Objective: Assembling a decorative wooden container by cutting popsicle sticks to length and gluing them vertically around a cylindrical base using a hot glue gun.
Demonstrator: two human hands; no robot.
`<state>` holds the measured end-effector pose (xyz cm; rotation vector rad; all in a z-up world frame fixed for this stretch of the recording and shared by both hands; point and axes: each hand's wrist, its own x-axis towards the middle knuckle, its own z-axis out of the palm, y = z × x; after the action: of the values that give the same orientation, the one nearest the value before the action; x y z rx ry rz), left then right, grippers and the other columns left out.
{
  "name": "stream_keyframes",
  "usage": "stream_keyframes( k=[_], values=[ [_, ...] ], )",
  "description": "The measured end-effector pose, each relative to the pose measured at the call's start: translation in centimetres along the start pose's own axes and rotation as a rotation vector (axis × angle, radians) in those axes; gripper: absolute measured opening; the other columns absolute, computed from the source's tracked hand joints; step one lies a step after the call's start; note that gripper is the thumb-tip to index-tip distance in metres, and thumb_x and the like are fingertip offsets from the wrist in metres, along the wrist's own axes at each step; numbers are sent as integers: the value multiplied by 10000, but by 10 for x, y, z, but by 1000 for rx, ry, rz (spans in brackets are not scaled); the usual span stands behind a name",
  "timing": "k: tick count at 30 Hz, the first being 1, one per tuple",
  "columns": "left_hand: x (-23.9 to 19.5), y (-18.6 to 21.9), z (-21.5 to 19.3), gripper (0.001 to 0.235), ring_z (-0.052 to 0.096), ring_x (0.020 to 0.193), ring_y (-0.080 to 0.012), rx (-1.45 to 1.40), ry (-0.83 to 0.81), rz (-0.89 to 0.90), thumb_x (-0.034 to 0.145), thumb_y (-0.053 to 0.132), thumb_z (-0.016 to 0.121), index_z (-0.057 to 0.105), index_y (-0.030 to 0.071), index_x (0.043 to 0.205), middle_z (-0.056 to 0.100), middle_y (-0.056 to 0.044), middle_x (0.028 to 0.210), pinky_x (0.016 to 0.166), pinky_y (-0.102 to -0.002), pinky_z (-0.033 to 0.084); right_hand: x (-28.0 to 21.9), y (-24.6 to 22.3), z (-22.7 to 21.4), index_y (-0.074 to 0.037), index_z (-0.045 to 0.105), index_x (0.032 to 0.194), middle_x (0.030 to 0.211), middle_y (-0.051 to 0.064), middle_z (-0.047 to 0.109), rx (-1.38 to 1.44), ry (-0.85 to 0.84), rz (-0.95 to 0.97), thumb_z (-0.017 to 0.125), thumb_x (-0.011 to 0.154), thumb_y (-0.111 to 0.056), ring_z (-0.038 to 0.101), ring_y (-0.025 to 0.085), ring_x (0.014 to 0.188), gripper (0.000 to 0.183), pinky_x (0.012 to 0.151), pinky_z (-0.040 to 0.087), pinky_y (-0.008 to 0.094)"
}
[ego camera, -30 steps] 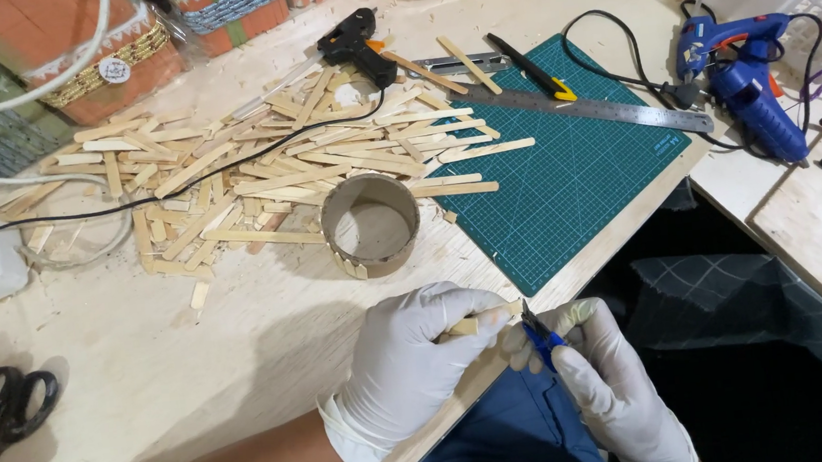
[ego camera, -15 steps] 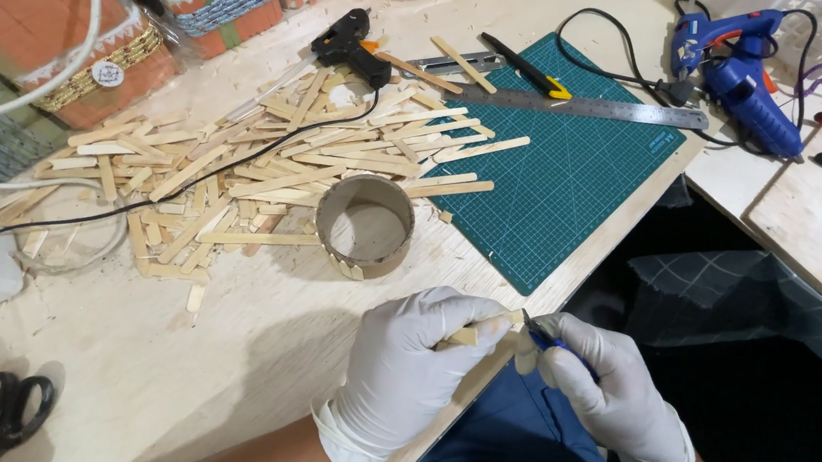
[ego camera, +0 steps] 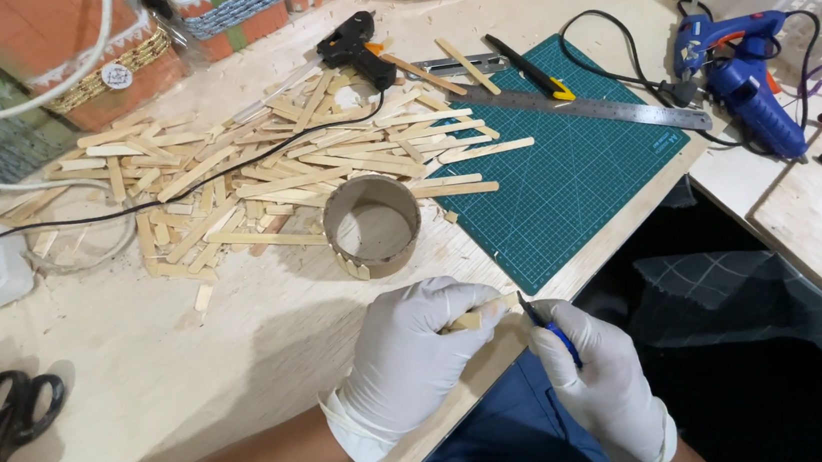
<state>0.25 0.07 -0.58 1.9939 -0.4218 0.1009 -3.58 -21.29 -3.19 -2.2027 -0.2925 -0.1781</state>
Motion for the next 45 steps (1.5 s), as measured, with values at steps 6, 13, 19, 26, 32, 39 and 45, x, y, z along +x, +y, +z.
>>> stream_keyframes(
  k=[6, 13, 19, 26, 32, 39, 45],
  values=[
    [7, -4, -4, 200, 618, 625, -118, 29, -19, -153, 878, 303, 707, 838, 164, 933, 692, 32, 662, 576, -299, 460, 13, 51, -22, 5, 645, 1246, 908, 42, 718, -405, 421, 10, 499, 1132, -234, 696, 224, 822, 303, 767, 548, 348],
    [12, 8, -1, 362, 320, 502, -78, -417, -339, -590, 982, 268, 701, 651, 153, 642, 537, 76, 624, 522, -241, 305, 87, 33, -18, -35, 628, 1273, 1148, 154, 630, -760, 204, -145, 645, 1025, -364, 648, 324, 860, 411, 580, 537, 440],
    [13, -5, 3, 110, 511, 599, -39, -537, -271, -601, 900, 106, 690, 767, 53, 958, 692, -36, 741, 564, -173, 456, 141, 56, -6, -92, 691, 1313, 1152, 65, 595, -835, 143, 18, 738, 980, -434, 608, 275, 1140, 479, 933, 438, 399],
    [13, -21, 14, 130, 530, 591, -66, -526, -259, -575, 930, 86, 659, 763, 47, 998, 677, -52, 760, 555, -202, 491, 94, 27, -3, -202, 748, 1173, 1066, -16, 663, -472, 369, -297, 795, 949, -315, 610, 253, 1123, 255, 987, 412, 397],
    [12, -18, 12, 101, 683, 844, -89, -393, -291, -451, 956, 150, 617, 717, 132, 952, 721, 14, 879, 821, -246, 515, 52, -19, 6, -35, 729, 1159, 1102, 92, 792, 244, -70, 108, 704, 906, -202, 753, 151, 967, 304, 867, 624, 254],
    [1, -20, 14, 76, 626, 819, -375, 57, -259, -37, 973, 104, 521, 521, 85, 1046, 630, -174, 940, 677, -452, 458, 46, -13, 16, -78, 765, 994, 955, 32, 768, 114, 44, 95, 781, 867, -85, 719, 124, 818, 128, 751, 594, 222],
    [-3, -25, 17, 165, 647, 759, -397, 76, -267, -72, 954, 69, 494, 520, 102, 1114, 663, -159, 898, 606, -487, 460, 41, -19, 14, -78, 748, 1053, 1005, 45, 756, 212, -11, 43, 682, 923, -319, 732, 155, 927, 282, 849, 612, 265]
  ],
)
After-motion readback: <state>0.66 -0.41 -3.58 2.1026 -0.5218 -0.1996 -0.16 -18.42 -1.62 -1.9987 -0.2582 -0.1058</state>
